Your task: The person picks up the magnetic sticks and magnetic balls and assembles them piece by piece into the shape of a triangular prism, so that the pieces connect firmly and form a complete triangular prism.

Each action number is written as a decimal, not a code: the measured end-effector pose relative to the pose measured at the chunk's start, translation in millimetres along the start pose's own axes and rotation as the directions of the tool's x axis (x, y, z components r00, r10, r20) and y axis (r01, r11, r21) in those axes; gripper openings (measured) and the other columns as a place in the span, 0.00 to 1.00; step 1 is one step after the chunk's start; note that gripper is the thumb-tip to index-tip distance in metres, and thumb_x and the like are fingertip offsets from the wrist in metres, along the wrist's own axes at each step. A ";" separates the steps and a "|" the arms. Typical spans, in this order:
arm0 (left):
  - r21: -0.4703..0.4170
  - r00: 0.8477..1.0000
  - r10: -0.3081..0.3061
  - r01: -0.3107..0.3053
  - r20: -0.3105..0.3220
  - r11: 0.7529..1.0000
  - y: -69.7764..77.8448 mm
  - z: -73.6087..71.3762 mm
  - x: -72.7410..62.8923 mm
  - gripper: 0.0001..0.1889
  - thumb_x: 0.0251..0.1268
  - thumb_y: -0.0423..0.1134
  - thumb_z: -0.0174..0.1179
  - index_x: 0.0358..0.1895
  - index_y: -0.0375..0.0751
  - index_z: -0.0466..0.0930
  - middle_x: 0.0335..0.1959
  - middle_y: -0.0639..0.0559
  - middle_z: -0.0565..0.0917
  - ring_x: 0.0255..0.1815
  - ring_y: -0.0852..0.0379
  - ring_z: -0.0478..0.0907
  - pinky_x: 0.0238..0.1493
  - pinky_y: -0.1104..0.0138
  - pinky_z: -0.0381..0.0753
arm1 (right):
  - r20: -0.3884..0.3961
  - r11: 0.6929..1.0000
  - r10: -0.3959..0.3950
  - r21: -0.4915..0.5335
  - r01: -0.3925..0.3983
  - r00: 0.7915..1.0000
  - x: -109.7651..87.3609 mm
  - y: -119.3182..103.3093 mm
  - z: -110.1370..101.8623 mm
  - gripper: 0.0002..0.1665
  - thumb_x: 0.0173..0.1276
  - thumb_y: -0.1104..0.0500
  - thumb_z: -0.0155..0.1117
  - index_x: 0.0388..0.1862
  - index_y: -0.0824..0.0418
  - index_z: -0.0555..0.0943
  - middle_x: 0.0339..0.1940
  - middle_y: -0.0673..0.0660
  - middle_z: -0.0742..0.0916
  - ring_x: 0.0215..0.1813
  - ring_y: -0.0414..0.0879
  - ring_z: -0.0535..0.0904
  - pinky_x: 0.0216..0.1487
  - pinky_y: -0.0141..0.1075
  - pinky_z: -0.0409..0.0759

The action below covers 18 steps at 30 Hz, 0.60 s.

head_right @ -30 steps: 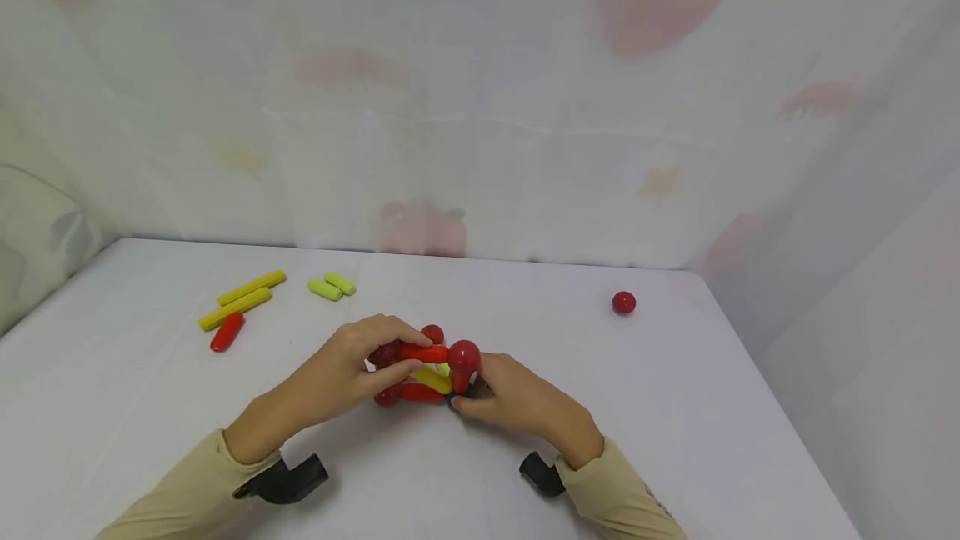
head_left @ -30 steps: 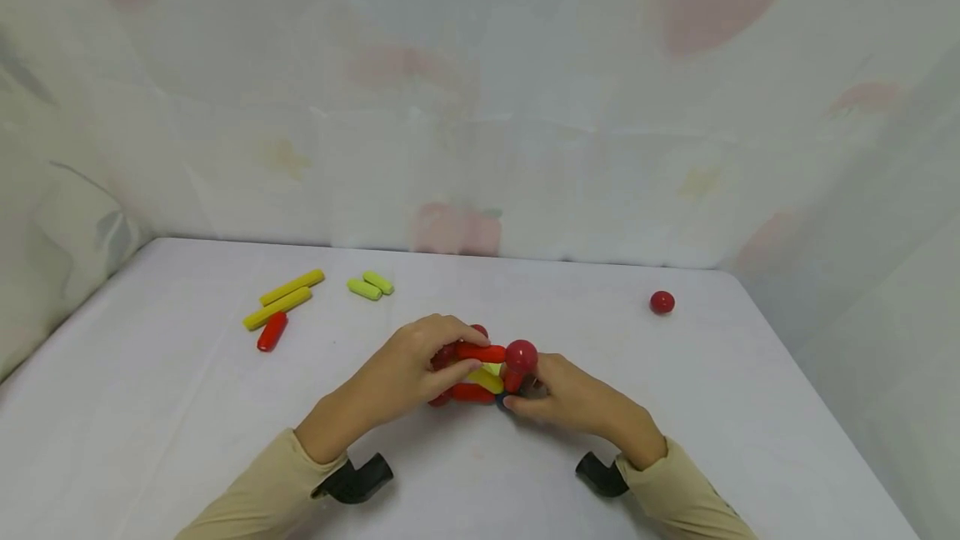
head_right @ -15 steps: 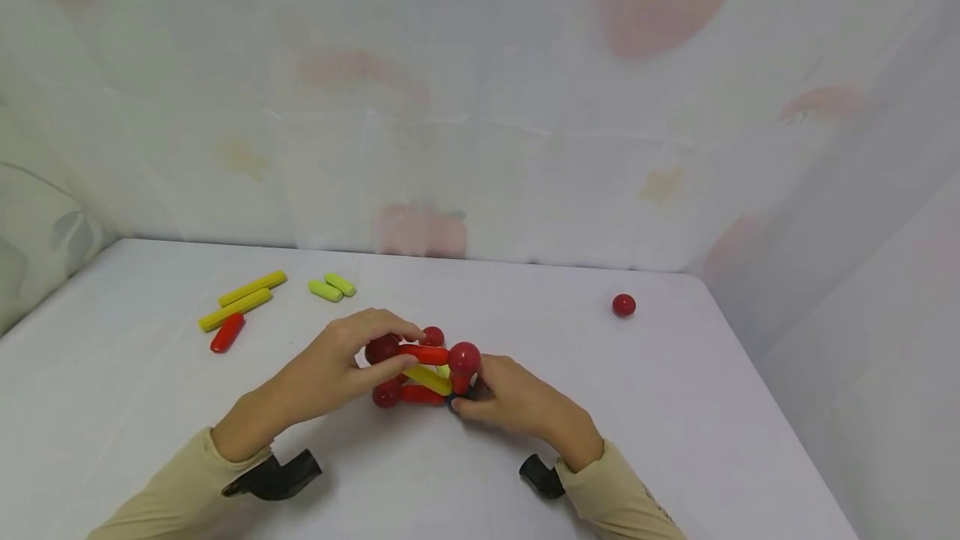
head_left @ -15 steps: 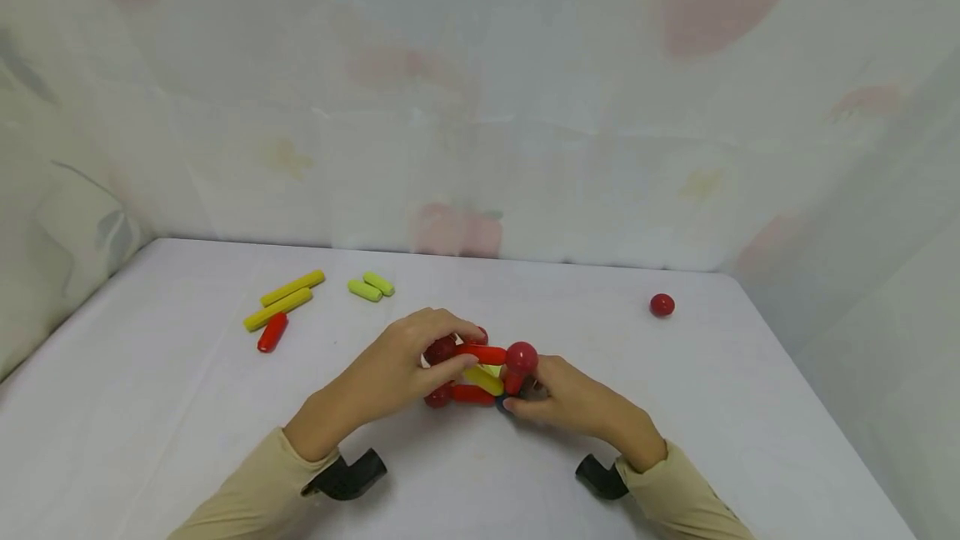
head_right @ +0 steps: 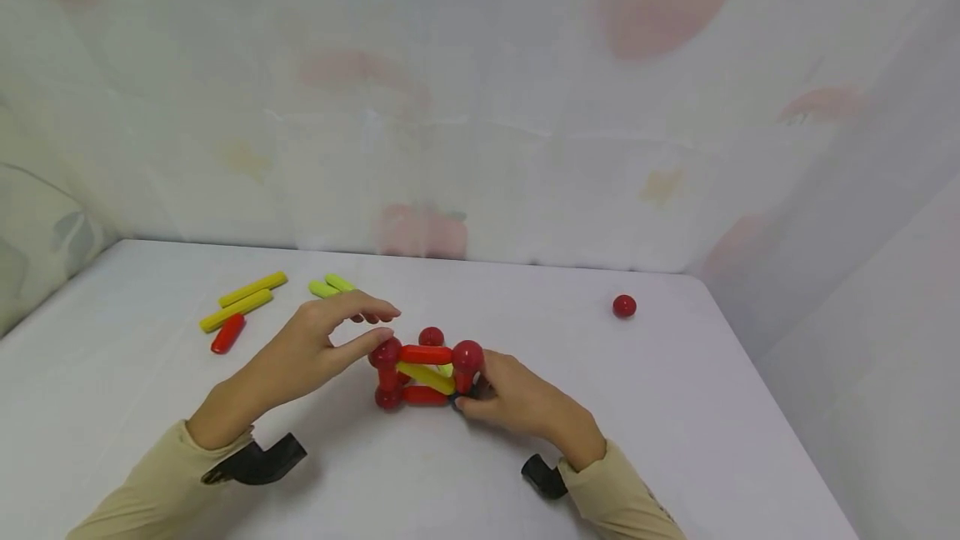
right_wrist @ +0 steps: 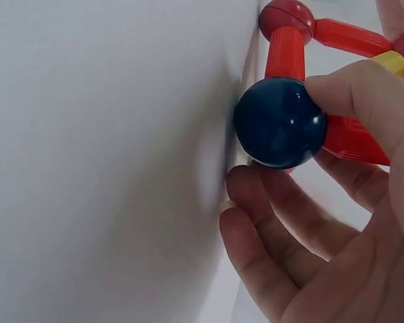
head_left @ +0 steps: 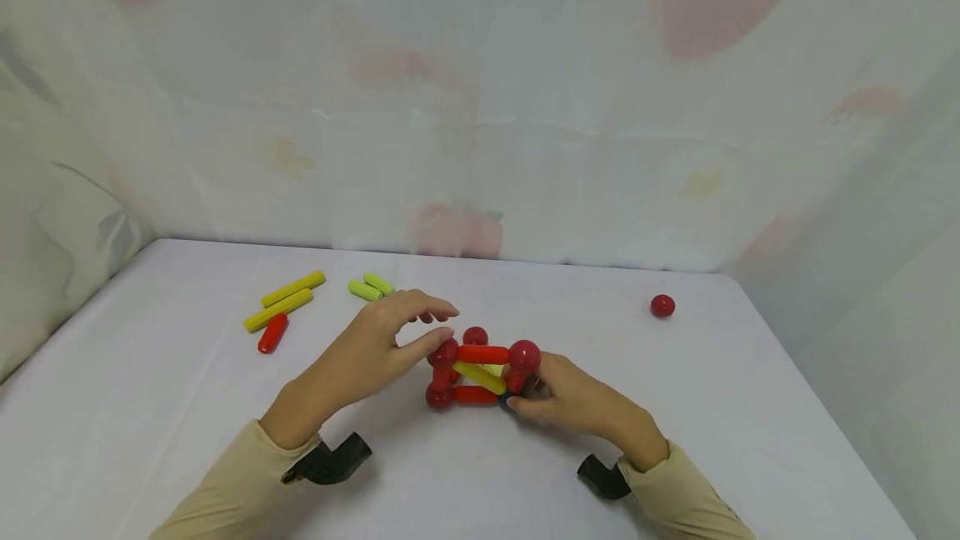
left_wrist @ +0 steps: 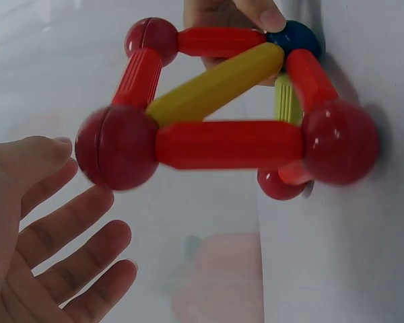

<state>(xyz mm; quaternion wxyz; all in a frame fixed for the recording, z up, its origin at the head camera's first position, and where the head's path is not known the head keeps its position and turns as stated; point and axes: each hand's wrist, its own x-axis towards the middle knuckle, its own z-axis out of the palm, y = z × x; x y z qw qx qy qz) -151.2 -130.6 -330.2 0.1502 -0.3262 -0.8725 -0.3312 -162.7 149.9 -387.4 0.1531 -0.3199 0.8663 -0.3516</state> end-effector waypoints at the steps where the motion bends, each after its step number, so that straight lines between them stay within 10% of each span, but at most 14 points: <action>1: 0.005 1.000 -0.002 0.002 -0.006 1.000 -1.6 -0.9 0.1 0.15 0.63 0.39 0.68 0.53 0.47 0.82 0.47 0.59 0.86 0.45 0.60 0.80 0.45 0.66 0.83 | -0.006 1.000 0.002 0.005 -0.002 1.000 -0.3 0.2 -0.6 0.09 0.67 0.58 0.67 0.43 0.53 0.77 0.38 0.46 0.81 0.38 0.41 0.78 0.41 0.30 0.80; 18: 0.062 0.989 -0.149 0.149 -0.002 0.987 -47.0 -4.3 -3.4 0.16 0.63 0.35 0.67 0.55 0.43 0.81 0.45 0.52 0.88 0.45 0.51 0.82 0.47 0.53 0.82 | -0.018 0.999 -0.036 -0.016 0.036 0.999 -3.1 12.7 -14.1 0.10 0.68 0.59 0.66 0.47 0.53 0.79 0.47 0.49 0.84 0.45 0.41 0.80 0.45 0.32 0.81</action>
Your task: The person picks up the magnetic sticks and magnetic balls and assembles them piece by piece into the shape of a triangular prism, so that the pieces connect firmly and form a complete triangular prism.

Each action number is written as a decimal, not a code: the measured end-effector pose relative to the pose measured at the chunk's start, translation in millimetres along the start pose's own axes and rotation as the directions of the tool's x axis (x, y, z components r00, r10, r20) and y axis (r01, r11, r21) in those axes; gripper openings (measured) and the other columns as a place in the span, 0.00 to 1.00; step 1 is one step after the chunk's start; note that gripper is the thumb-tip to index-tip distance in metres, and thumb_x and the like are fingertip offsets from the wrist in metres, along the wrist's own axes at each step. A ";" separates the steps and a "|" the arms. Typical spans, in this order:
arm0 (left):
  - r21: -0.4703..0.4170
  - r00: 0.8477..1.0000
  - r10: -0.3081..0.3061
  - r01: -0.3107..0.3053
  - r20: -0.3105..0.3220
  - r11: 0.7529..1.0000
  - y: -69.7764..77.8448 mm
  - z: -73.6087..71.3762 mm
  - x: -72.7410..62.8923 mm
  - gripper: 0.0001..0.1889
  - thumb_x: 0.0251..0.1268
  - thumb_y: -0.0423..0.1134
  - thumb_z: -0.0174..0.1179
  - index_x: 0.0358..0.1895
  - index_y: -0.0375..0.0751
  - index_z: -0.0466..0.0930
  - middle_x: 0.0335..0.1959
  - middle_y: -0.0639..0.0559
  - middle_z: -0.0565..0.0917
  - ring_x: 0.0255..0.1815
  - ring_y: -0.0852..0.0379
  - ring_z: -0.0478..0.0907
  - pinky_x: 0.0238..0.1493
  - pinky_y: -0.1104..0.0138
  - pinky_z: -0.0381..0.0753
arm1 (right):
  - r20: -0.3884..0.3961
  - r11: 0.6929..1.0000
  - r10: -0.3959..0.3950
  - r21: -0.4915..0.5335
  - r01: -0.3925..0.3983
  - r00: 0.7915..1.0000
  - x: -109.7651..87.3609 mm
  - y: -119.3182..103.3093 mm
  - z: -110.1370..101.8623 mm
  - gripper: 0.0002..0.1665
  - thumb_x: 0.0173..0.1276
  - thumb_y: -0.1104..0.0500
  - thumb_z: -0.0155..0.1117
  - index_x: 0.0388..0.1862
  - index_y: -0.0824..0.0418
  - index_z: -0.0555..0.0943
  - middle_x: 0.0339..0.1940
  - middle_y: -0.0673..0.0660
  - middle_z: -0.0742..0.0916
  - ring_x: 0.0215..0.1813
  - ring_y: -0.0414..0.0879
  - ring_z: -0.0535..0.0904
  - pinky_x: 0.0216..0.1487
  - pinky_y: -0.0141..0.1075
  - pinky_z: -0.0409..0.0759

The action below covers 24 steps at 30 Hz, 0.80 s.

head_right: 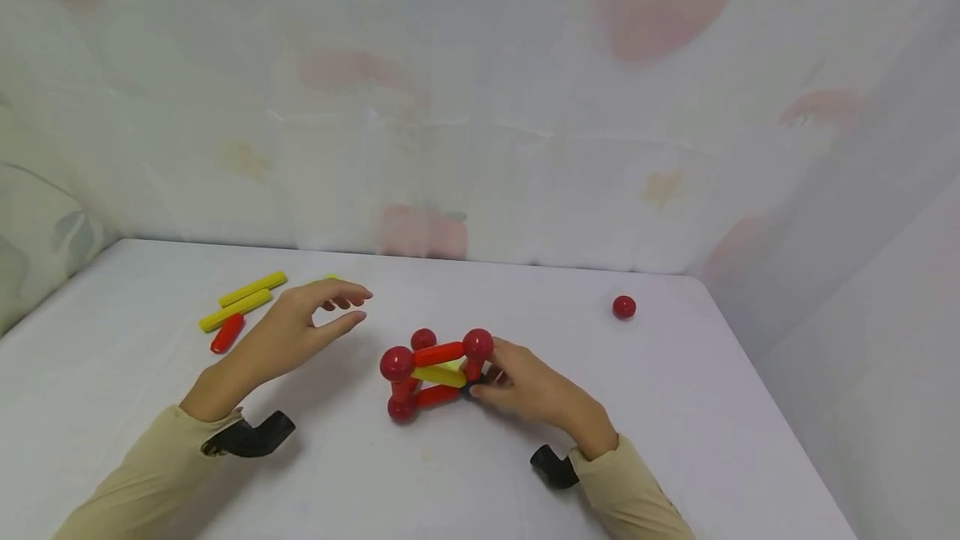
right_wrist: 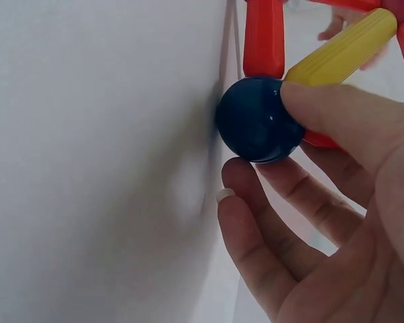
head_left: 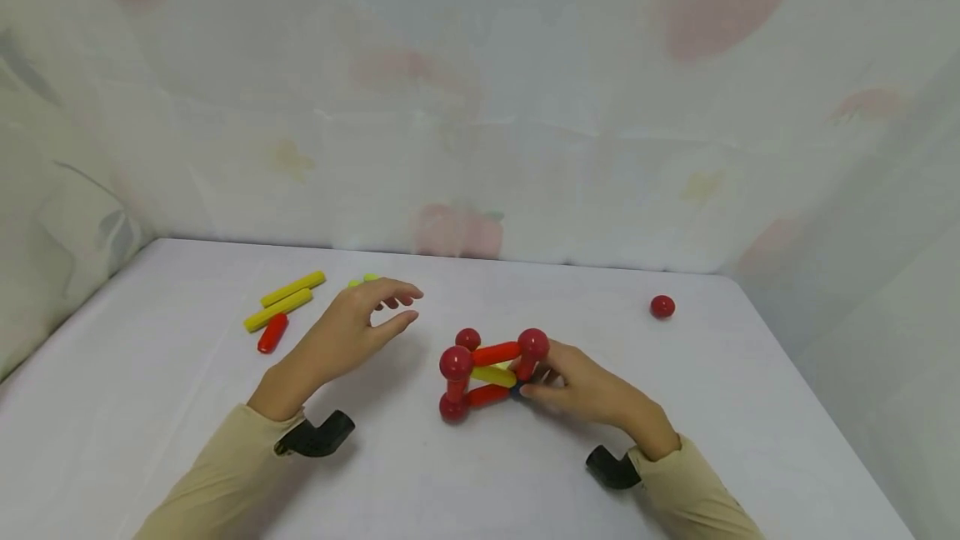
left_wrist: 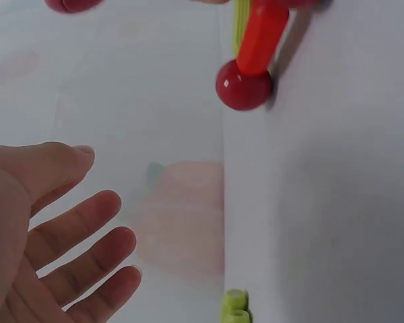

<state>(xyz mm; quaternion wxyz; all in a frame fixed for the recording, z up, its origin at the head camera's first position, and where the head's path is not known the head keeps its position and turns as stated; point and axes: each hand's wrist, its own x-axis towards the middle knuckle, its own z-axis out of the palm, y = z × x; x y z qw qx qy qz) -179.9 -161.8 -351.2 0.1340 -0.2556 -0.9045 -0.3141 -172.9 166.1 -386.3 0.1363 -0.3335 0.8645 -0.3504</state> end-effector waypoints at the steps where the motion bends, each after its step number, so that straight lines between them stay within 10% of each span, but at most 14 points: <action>1: 0.003 1.000 -0.013 0.013 0.004 1.000 -2.8 0.1 -0.1 0.17 0.63 0.35 0.67 0.55 0.43 0.81 0.45 0.51 0.88 0.45 0.51 0.82 0.48 0.52 0.82 | -0.002 1.000 0.003 -0.006 -0.003 1.000 -0.3 0.6 -0.7 0.10 0.69 0.58 0.66 0.47 0.53 0.78 0.48 0.49 0.84 0.45 0.41 0.81 0.45 0.32 0.81; 13: 0.035 0.983 -0.179 0.178 0.048 0.983 -31.1 0.7 -1.5 0.18 0.65 0.34 0.65 0.57 0.39 0.80 0.50 0.41 0.84 0.52 0.42 0.79 0.53 0.47 0.80 | -0.074 0.999 0.033 -0.035 -0.036 0.997 -2.8 7.9 -5.5 0.18 0.71 0.60 0.63 0.58 0.54 0.74 0.50 0.51 0.85 0.51 0.46 0.83 0.51 0.36 0.82; 24: 0.081 0.966 -0.248 0.242 0.071 0.967 -46.1 0.7 -4.7 0.17 0.64 0.34 0.65 0.56 0.37 0.79 0.55 0.35 0.80 0.55 0.38 0.76 0.60 0.43 0.75 | -0.083 0.986 0.117 -0.113 -0.126 0.990 -8.1 -3.5 -10.2 0.05 0.65 0.57 0.70 0.39 0.54 0.82 0.32 0.43 0.84 0.36 0.37 0.77 0.38 0.29 0.78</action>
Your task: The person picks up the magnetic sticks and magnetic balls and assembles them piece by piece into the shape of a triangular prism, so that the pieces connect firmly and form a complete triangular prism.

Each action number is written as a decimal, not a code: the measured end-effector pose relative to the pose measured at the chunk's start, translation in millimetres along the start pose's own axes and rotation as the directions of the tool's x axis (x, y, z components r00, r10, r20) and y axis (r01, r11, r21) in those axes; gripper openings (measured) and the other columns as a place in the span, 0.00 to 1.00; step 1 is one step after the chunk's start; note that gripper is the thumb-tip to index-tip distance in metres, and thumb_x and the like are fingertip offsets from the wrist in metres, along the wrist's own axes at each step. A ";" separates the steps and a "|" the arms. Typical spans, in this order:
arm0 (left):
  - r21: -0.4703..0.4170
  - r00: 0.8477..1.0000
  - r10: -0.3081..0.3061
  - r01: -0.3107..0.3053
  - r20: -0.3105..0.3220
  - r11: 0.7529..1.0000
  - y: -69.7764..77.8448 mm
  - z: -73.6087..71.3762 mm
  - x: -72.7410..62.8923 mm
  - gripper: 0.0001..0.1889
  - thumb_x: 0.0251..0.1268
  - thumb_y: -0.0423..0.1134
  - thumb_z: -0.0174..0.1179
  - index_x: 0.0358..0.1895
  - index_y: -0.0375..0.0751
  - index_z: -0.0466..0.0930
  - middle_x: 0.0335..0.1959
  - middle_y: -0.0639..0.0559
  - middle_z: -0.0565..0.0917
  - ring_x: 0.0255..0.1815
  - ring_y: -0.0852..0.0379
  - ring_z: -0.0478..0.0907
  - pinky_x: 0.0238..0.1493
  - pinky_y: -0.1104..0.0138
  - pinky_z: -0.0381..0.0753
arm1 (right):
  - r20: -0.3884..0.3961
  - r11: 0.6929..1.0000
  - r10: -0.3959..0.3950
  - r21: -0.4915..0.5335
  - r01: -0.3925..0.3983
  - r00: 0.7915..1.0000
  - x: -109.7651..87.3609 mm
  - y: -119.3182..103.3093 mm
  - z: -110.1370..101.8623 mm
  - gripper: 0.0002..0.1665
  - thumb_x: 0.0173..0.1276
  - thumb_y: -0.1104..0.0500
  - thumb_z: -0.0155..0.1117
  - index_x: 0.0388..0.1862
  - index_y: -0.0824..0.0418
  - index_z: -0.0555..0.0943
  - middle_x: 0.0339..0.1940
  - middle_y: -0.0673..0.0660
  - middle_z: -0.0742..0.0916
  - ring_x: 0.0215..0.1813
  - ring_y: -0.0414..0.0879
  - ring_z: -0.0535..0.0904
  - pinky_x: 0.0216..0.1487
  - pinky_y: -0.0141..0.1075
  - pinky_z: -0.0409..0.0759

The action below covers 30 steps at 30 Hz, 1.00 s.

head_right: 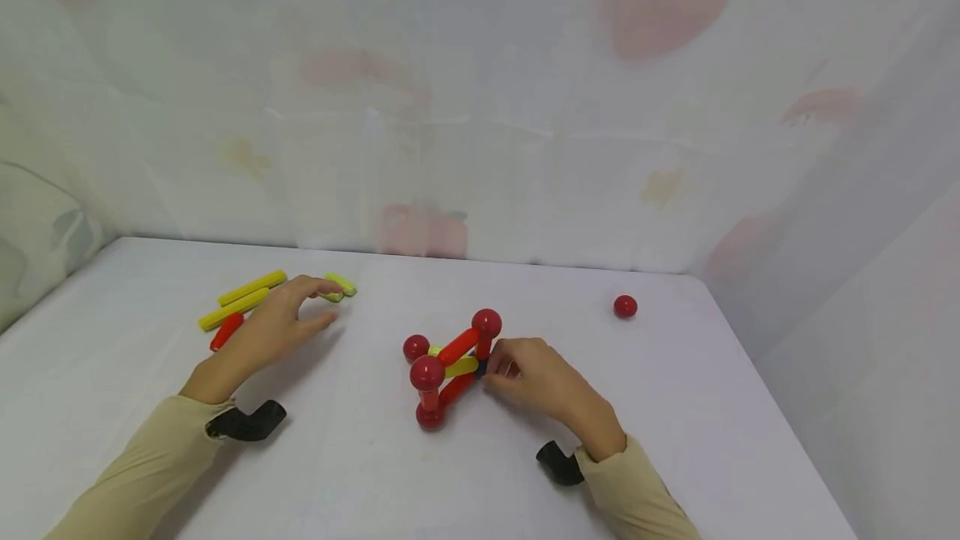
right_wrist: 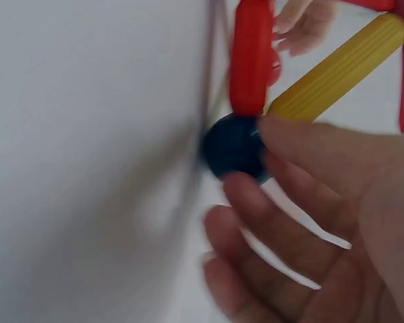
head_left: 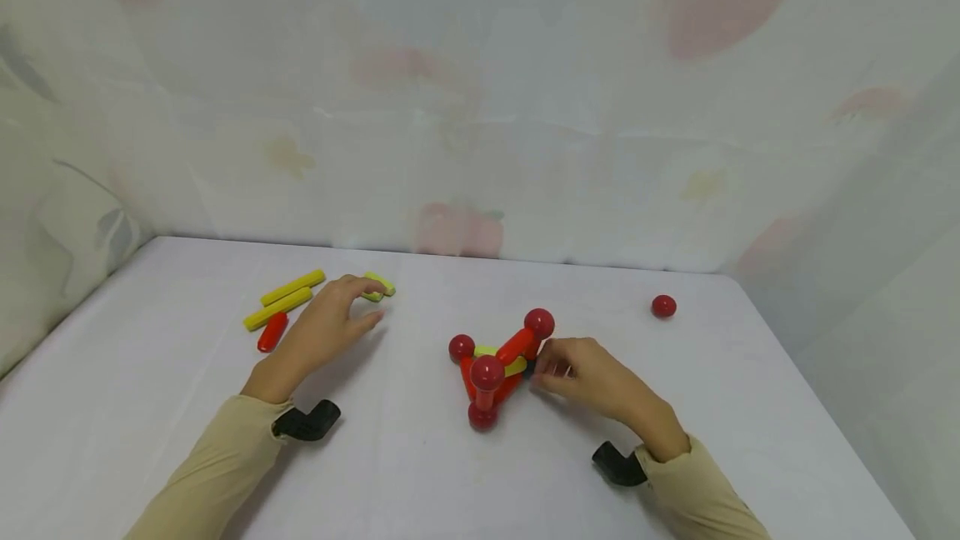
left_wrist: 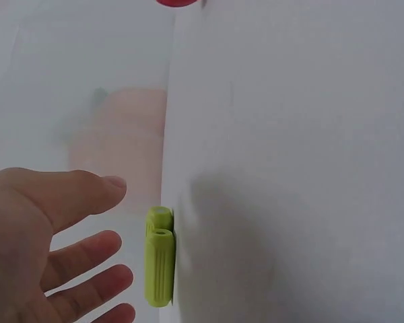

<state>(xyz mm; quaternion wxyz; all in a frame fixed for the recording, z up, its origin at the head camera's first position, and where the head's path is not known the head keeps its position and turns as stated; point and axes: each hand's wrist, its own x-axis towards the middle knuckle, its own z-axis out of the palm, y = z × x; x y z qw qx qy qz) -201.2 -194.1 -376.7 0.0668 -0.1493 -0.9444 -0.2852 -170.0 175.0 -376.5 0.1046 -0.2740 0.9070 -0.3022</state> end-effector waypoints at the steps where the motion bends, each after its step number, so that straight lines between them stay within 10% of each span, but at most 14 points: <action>1: 0.009 1.000 -0.009 0.009 0.004 1.000 0.0 -0.2 -0.4 0.18 0.65 0.34 0.65 0.57 0.37 0.79 0.55 0.35 0.80 0.56 0.38 0.76 0.60 0.43 0.74 | 0.032 1.000 -0.007 0.011 0.006 0.999 -1.3 -2.9 -0.6 0.04 0.65 0.57 0.70 0.38 0.54 0.84 0.32 0.42 0.84 0.36 0.36 0.77 0.38 0.29 0.78; 9: 0.069 0.999 -0.014 0.012 0.032 0.998 -2.0 1.5 -2.0 0.20 0.64 0.35 0.65 0.59 0.36 0.77 0.61 0.34 0.77 0.62 0.34 0.73 0.64 0.41 0.71 | 0.229 0.993 -0.078 0.103 0.055 0.970 -6.4 -27.4 3.9 0.14 0.66 0.54 0.69 0.49 0.53 0.85 0.37 0.41 0.86 0.40 0.32 0.79 0.44 0.28 0.80; 30: 0.203 0.997 -0.001 -0.014 0.074 0.979 -6.1 7.1 -5.2 0.22 0.62 0.30 0.64 0.61 0.35 0.77 0.64 0.30 0.73 0.64 0.31 0.71 0.65 0.40 0.70 | 0.257 0.997 -0.076 0.043 0.067 0.963 -7.6 -34.5 14.3 0.28 0.60 0.55 0.75 0.60 0.54 0.80 0.42 0.43 0.84 0.45 0.35 0.77 0.50 0.30 0.79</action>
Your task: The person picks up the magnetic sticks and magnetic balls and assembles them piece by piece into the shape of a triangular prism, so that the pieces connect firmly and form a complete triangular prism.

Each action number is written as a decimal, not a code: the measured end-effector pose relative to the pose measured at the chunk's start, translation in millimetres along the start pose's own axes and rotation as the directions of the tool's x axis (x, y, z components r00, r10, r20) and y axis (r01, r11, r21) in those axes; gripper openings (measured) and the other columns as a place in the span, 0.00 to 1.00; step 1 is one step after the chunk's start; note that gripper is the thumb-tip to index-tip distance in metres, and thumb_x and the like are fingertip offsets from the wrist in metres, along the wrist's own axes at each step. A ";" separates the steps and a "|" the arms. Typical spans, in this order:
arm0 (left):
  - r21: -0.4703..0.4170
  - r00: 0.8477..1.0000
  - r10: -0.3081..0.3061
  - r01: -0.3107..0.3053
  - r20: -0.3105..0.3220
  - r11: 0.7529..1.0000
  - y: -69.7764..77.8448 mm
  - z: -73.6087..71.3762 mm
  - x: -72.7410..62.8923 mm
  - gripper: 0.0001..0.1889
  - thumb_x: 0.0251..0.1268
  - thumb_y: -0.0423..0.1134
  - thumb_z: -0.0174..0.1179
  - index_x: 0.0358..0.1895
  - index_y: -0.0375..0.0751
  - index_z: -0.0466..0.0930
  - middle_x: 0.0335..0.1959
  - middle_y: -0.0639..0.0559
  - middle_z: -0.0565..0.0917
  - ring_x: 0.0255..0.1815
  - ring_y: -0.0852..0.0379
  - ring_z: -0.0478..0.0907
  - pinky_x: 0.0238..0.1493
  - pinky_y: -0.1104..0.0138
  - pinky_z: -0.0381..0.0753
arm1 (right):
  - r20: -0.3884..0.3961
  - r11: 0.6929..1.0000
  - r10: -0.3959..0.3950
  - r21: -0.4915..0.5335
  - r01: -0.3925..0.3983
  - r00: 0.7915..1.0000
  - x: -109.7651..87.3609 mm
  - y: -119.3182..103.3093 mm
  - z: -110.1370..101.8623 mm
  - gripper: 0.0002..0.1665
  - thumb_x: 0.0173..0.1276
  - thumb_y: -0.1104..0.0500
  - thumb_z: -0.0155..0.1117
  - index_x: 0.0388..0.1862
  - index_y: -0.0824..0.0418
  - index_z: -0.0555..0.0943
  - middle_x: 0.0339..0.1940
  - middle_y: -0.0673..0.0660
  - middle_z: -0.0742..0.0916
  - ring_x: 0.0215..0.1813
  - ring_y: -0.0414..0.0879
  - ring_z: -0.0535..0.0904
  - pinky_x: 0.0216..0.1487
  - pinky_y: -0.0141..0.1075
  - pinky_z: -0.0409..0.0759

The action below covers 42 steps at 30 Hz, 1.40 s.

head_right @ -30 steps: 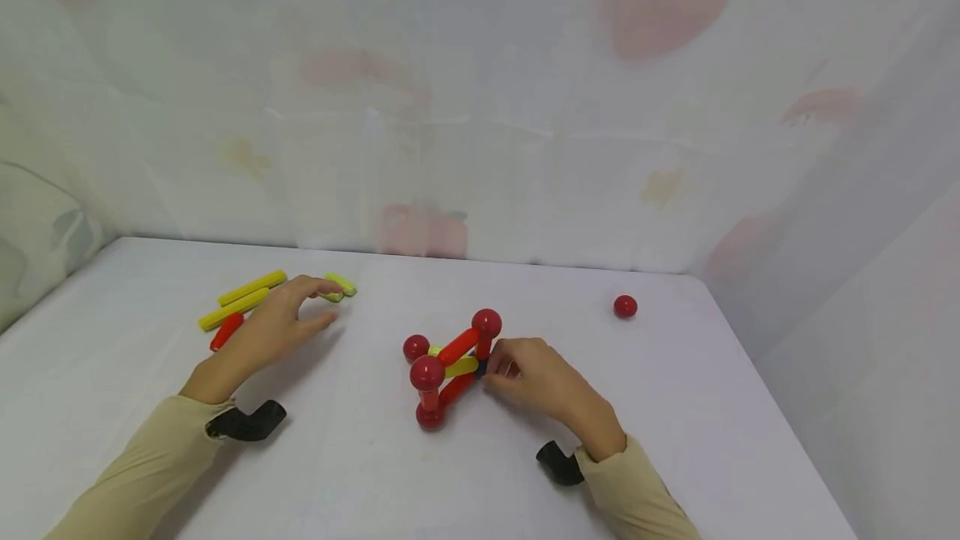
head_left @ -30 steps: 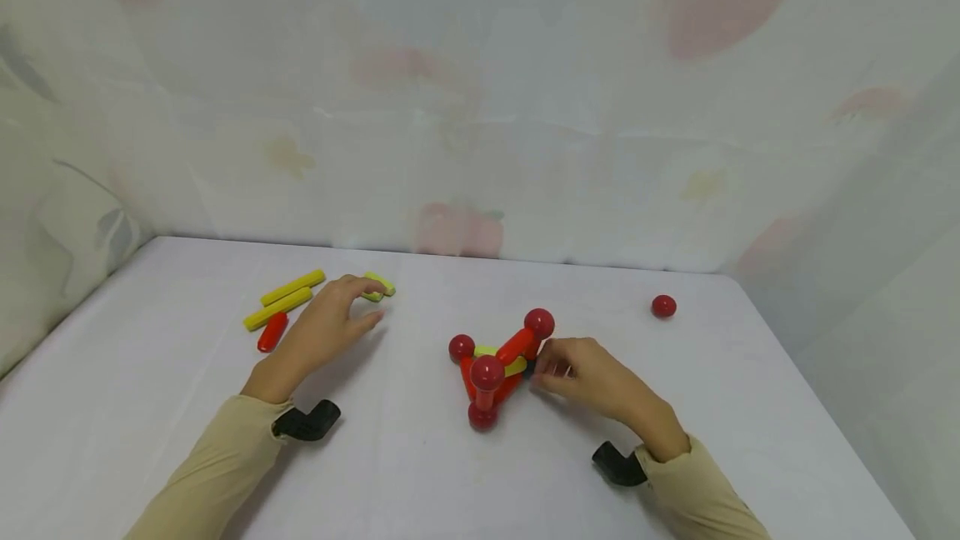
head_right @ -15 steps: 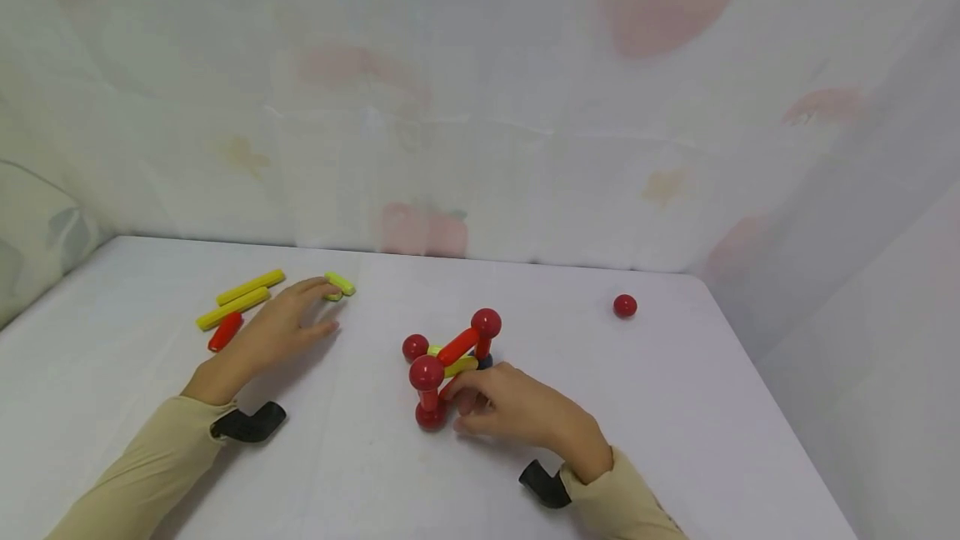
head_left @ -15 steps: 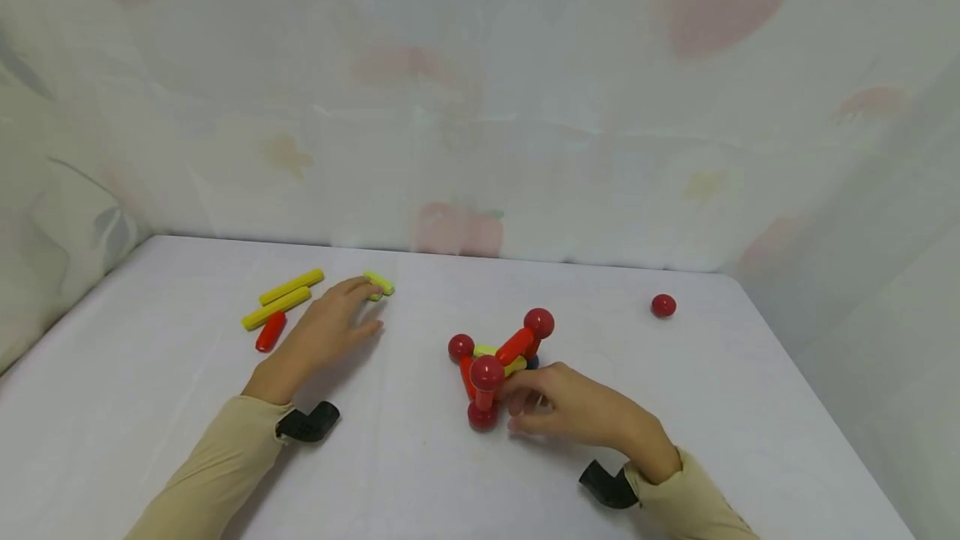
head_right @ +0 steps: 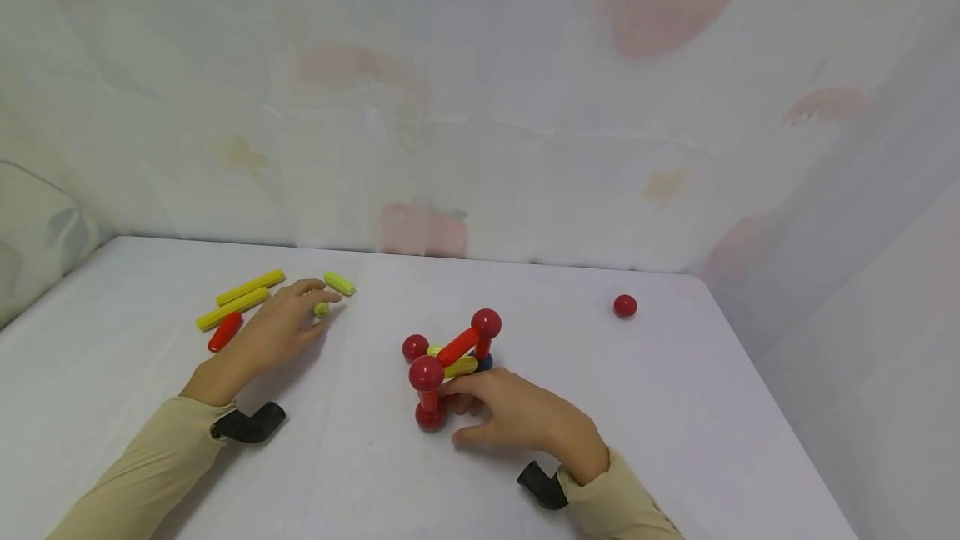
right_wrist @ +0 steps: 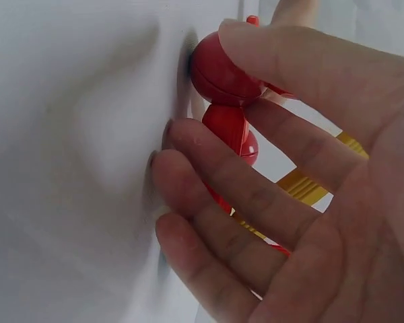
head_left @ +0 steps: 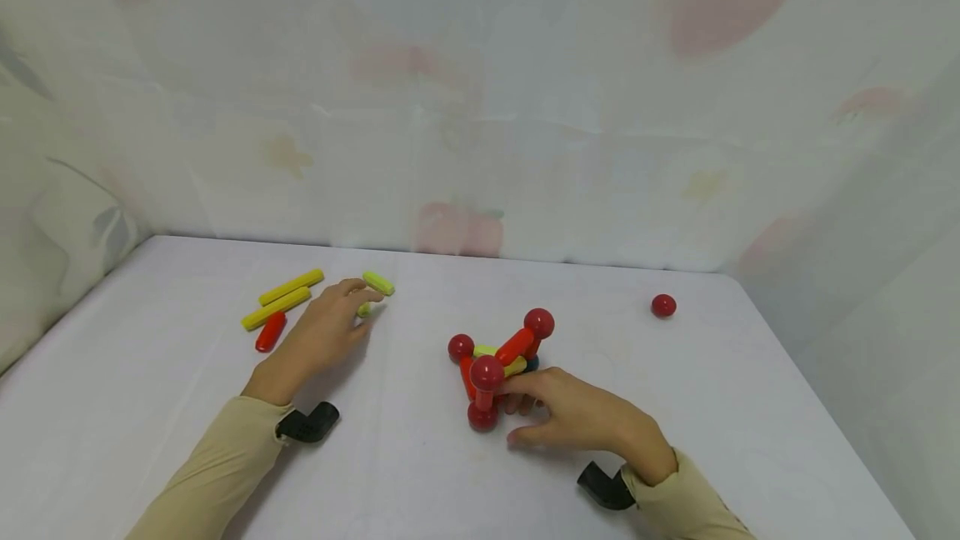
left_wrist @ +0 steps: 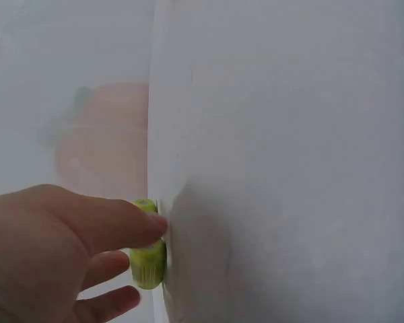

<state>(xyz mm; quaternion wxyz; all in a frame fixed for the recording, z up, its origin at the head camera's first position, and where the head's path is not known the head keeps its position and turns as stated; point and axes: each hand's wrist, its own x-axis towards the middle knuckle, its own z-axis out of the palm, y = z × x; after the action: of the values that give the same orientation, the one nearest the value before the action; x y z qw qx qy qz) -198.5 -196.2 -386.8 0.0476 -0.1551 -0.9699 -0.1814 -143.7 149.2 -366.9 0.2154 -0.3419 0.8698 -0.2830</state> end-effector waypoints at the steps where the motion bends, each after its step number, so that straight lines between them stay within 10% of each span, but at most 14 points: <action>1: 0.000 1.000 -0.003 0.003 0.010 1.000 0.0 -0.4 -0.2 0.22 0.62 0.28 0.63 0.61 0.35 0.78 0.65 0.30 0.72 0.65 0.30 0.70 0.65 0.39 0.69 | 0.001 1.000 -0.002 -0.002 0.002 1.000 0.1 0.2 0.0 0.28 0.60 0.55 0.75 0.60 0.54 0.80 0.42 0.43 0.84 0.45 0.35 0.77 0.51 0.30 0.79; 23: 0.093 1.000 -0.016 0.016 0.003 0.996 0.3 -10.9 -1.4 0.10 0.57 0.30 0.70 0.43 0.41 0.85 0.40 0.44 0.84 0.40 0.45 0.76 0.48 0.52 0.79 | -0.056 1.000 0.005 0.030 -0.003 0.998 7.5 9.3 3.3 0.16 0.58 0.47 0.76 0.43 0.39 0.81 0.35 0.35 0.83 0.42 0.37 0.77 0.48 0.33 0.76; 32: -0.088 0.986 -0.026 0.041 0.164 0.995 12.5 -16.0 2.2 0.15 0.66 0.34 0.64 0.55 0.37 0.79 0.41 0.44 0.82 0.42 0.49 0.76 0.49 0.53 0.79 | -0.112 1.000 0.010 0.013 -0.008 0.994 5.6 18.3 -4.0 0.12 0.62 0.54 0.72 0.45 0.45 0.83 0.37 0.36 0.85 0.44 0.39 0.79 0.50 0.36 0.79; 42: -0.339 0.967 0.141 -0.063 0.210 0.939 28.8 -16.8 1.8 0.11 0.64 0.36 0.66 0.46 0.42 0.76 0.38 0.52 0.82 0.41 0.57 0.78 0.43 0.65 0.78 | -0.135 0.999 0.029 0.017 -0.026 0.990 5.2 24.7 -8.8 0.13 0.63 0.56 0.70 0.47 0.48 0.82 0.40 0.38 0.85 0.47 0.40 0.79 0.55 0.39 0.80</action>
<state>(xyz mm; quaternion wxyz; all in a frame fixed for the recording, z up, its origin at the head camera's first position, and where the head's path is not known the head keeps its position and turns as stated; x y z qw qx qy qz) -190.5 -176.3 -361.2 -0.0830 -0.2315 -0.9153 -0.3190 -163.9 163.5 -377.1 0.1626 -0.3082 0.8848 -0.3092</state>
